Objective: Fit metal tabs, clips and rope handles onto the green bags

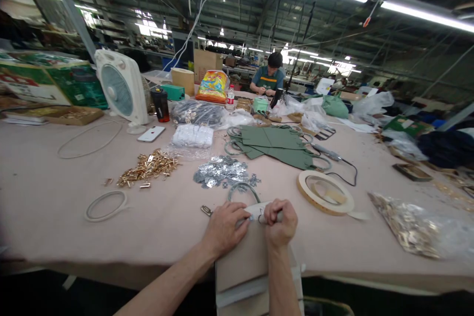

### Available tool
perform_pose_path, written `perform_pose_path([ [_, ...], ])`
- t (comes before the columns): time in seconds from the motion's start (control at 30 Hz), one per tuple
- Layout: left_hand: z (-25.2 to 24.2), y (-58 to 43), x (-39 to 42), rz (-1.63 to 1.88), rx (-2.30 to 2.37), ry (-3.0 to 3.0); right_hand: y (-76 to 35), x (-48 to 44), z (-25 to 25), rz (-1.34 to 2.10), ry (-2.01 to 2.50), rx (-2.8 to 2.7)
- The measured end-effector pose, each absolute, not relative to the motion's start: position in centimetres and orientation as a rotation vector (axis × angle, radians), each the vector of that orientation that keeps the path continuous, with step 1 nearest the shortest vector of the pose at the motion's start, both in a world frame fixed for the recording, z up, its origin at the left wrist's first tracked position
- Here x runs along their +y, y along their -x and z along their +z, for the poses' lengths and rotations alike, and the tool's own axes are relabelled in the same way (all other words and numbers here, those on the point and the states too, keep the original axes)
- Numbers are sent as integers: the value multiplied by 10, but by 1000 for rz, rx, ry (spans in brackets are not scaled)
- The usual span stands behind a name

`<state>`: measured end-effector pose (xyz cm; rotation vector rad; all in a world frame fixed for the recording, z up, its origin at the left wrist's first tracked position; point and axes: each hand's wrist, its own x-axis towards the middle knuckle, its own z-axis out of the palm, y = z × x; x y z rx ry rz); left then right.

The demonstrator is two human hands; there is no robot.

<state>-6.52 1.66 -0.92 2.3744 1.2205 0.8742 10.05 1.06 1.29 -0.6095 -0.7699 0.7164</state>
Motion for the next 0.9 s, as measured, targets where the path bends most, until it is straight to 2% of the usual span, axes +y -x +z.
perform_pose_path([
  [0.43,1,67,16,772,1202,-2380,-76,6,-7,599,577,-842],
  [0.9,-2,69,22,713,1173,-2406,-57,18,-1,380,833,-789],
])
